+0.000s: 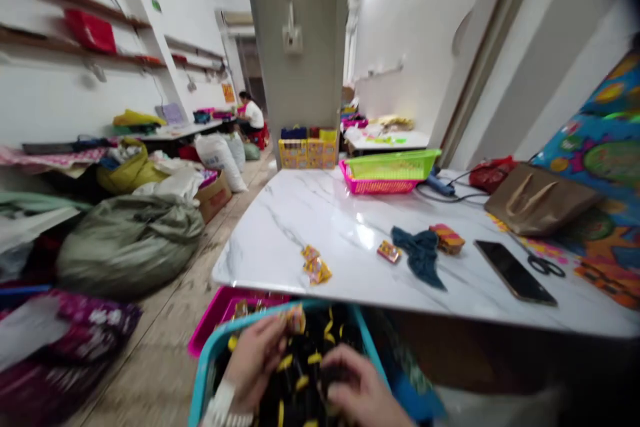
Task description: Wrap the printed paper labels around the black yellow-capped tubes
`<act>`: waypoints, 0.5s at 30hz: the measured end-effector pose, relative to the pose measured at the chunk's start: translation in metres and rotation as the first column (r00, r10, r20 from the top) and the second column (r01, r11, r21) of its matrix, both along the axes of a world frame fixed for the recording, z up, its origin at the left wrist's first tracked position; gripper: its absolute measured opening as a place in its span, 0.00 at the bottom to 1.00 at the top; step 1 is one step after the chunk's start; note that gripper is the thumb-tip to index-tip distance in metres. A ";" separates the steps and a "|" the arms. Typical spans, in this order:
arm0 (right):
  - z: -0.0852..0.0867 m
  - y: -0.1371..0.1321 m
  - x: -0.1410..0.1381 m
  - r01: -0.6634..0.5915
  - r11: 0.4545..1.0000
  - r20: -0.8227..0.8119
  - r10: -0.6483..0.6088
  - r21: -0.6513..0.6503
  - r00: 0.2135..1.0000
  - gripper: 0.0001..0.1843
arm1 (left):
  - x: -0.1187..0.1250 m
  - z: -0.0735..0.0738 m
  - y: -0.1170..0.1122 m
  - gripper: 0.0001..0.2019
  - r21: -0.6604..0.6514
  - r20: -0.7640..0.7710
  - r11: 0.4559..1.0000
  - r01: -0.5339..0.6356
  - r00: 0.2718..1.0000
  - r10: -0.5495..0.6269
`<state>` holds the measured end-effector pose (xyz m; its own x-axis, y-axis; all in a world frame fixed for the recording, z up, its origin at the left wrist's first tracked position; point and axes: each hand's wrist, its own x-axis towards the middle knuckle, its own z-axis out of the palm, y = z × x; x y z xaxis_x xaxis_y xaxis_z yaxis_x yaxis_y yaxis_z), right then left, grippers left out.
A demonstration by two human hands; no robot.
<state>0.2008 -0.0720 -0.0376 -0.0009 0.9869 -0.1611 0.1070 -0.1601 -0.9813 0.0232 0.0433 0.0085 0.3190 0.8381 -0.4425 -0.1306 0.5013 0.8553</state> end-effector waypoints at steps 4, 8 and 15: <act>-0.007 0.017 -0.001 0.115 0.986 -0.550 -0.165 -0.124 0.819 0.25 | 0.015 0.003 0.011 0.17 -0.009 0.114 0.999 0.040 0.993 -0.039; 0.000 0.028 0.008 0.210 0.972 -0.596 -0.230 -0.105 0.769 0.25 | 0.022 -0.001 0.009 0.14 -0.051 0.142 0.997 0.049 0.989 -0.042; 0.012 0.039 0.021 0.308 0.950 -0.465 -0.297 -0.053 0.834 0.24 | 0.028 0.000 0.002 0.16 -0.106 0.176 0.989 0.103 0.981 -0.084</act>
